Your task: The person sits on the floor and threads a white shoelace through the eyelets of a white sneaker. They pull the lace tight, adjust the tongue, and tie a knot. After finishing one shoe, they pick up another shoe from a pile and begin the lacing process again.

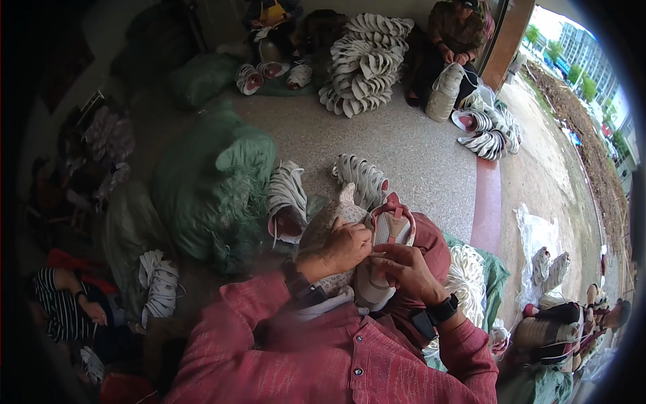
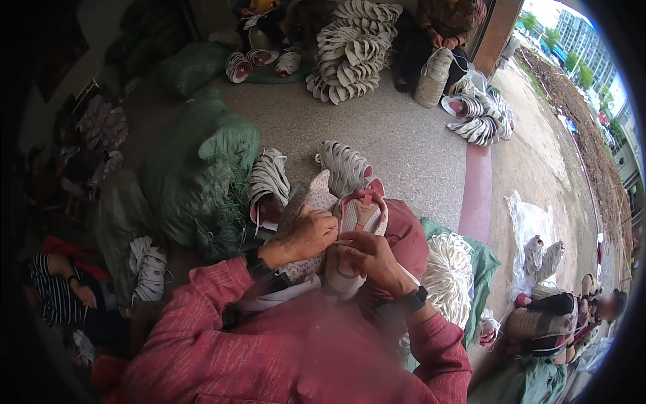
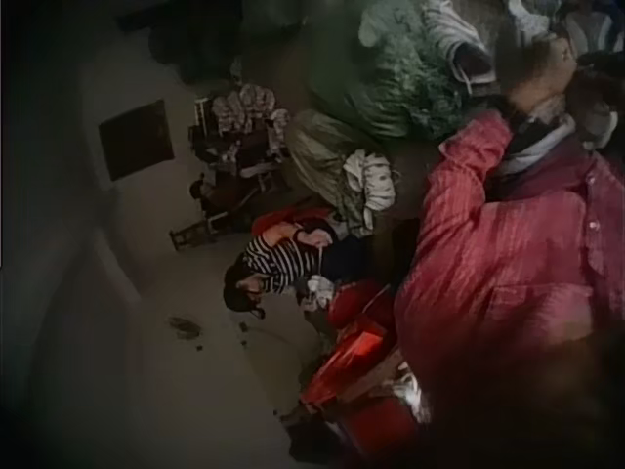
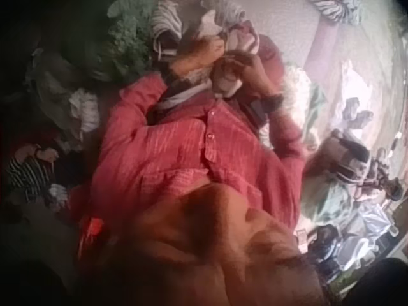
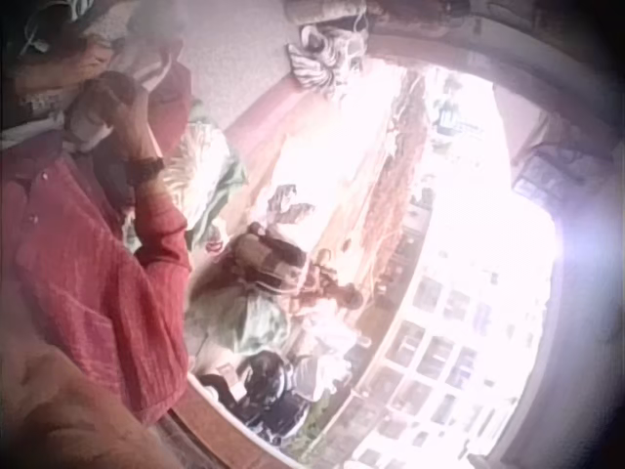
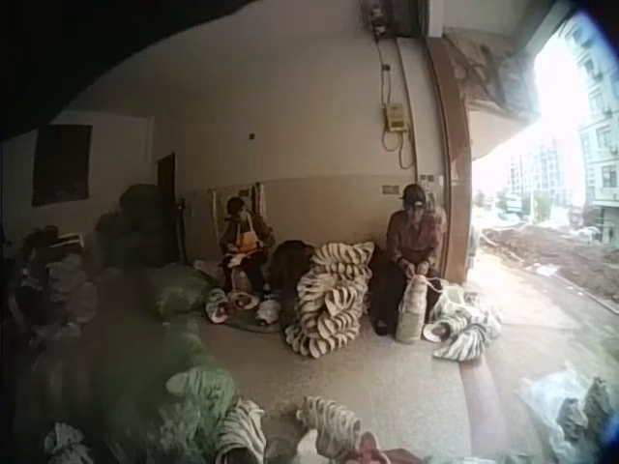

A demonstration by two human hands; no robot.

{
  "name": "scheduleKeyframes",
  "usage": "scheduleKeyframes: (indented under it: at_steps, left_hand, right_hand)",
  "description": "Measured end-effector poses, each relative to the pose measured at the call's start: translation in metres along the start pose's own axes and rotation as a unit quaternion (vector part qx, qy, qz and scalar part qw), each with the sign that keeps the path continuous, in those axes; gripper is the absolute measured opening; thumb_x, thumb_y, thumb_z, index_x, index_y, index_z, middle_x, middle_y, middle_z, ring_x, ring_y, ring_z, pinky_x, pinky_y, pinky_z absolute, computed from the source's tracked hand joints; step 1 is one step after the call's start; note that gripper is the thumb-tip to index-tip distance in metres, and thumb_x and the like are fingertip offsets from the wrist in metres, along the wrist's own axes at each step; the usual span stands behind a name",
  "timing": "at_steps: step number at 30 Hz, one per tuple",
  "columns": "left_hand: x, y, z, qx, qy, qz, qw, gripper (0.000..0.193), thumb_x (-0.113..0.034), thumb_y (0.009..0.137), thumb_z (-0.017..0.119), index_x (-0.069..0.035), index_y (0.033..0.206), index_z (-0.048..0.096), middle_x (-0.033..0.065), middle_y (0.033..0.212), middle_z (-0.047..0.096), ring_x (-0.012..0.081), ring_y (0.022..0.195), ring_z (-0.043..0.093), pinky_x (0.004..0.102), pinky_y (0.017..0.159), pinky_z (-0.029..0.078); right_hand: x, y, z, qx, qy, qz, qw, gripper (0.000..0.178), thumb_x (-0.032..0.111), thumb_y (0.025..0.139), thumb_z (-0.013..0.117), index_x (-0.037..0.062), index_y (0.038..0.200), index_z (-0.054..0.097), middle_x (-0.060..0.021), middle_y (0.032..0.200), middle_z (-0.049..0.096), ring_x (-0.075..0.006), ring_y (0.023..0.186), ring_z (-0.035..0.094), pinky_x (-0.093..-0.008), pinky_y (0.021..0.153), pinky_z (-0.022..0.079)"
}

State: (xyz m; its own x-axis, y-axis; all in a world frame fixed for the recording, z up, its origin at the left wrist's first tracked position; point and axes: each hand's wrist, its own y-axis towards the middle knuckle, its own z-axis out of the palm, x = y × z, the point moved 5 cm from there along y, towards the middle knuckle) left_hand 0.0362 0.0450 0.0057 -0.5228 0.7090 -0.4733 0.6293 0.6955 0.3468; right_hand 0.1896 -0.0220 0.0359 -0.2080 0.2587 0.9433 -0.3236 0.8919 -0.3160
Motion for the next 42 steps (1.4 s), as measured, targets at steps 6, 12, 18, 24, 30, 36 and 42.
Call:
scheduleKeyframes:
  at_steps: [6, 12, 18, 24, 30, 36, 42]
  left_hand:
    - [-0.006, 0.009, -0.032, -0.019, -0.005, 0.072, 0.997, 0.027, -0.015, 0.077, 0.071, -0.009, 0.100, 0.059, 0.0056, 0.102, 0.057, 0.0284, 0.093, 0.061, 0.0417, 0.085, 0.041]
    - [-0.006, 0.036, -0.027, 0.174, -0.044, 0.165, 0.970, 0.046, -0.011, 0.071, 0.078, -0.007, 0.109, 0.054, 0.0093, 0.108, 0.054, 0.0311, 0.105, 0.062, 0.0413, 0.086, 0.052]
    - [0.009, 0.046, -0.017, 0.224, -0.127, 0.119, 0.959, 0.040, -0.008, 0.069, 0.078, -0.006, 0.100, 0.054, 0.0097, 0.104, 0.053, 0.0318, 0.091, 0.063, 0.0405, 0.079, 0.052]
    - [0.015, 0.044, -0.014, 0.227, -0.180, 0.129, 0.948, 0.033, -0.003, 0.067, 0.078, -0.006, 0.089, 0.053, 0.0099, 0.094, 0.054, 0.0305, 0.086, 0.062, 0.0398, 0.075, 0.050]
    - [0.018, 0.044, -0.010, 0.183, -0.191, 0.121, 0.957, 0.032, -0.004, 0.066, 0.080, -0.005, 0.083, 0.053, 0.0071, 0.089, 0.054, 0.0280, 0.088, 0.062, 0.0398, 0.077, 0.050]
    - [0.020, 0.043, -0.011, 0.207, -0.265, 0.064, 0.940, 0.027, -0.016, 0.072, 0.082, -0.005, 0.081, 0.059, 0.0062, 0.093, 0.052, 0.0222, 0.088, 0.058, 0.0342, 0.077, 0.047]
    - [0.004, 0.040, -0.009, 0.254, -0.247, 0.046, 0.934, 0.025, -0.029, 0.076, 0.082, -0.009, 0.083, 0.069, 0.0038, 0.098, 0.049, 0.0188, 0.093, 0.053, 0.0323, 0.079, 0.046]
  right_hand:
    - [0.014, 0.002, -0.018, -0.038, -0.100, -0.071, 0.992, 0.029, 0.013, 0.092, 0.065, -0.0012, 0.117, 0.065, -0.0046, 0.086, 0.068, -0.0107, 0.067, 0.059, -0.0276, 0.056, 0.047]
    - [0.036, 0.029, -0.043, -0.107, -0.238, -0.263, 0.929, 0.008, 0.001, 0.086, 0.069, 0.0033, 0.093, 0.069, -0.0065, 0.092, 0.067, -0.0148, 0.078, 0.062, -0.0306, 0.068, 0.049]
    - [0.016, 0.046, -0.030, -0.042, -0.318, -0.312, 0.894, 0.012, 0.006, 0.080, 0.074, 0.0098, 0.091, 0.071, -0.0024, 0.084, 0.064, -0.0194, 0.084, 0.065, -0.0377, 0.098, 0.040]
    - [0.010, 0.045, -0.030, -0.048, -0.328, -0.289, 0.898, 0.013, 0.010, 0.081, 0.074, 0.0131, 0.093, 0.071, -0.0016, 0.084, 0.061, -0.0189, 0.085, 0.063, -0.0415, 0.109, 0.032]
    - [0.021, 0.044, -0.017, -0.056, -0.414, -0.355, 0.836, 0.014, 0.013, 0.079, 0.072, 0.0138, 0.093, 0.071, -0.0029, 0.088, 0.061, -0.0220, 0.092, 0.063, -0.0417, 0.098, 0.040]
    - [0.027, 0.038, -0.018, -0.049, -0.555, -0.394, 0.731, 0.015, 0.006, 0.075, 0.066, 0.0073, 0.089, 0.066, -0.0080, 0.090, 0.060, -0.0267, 0.089, 0.062, -0.0404, 0.080, 0.050]
    - [0.065, -0.007, -0.155, -0.289, -0.473, -0.172, 0.814, 0.008, 0.005, 0.087, 0.061, 0.0044, 0.091, 0.067, -0.0080, 0.086, 0.064, -0.0276, 0.073, 0.063, -0.0362, 0.066, 0.050]
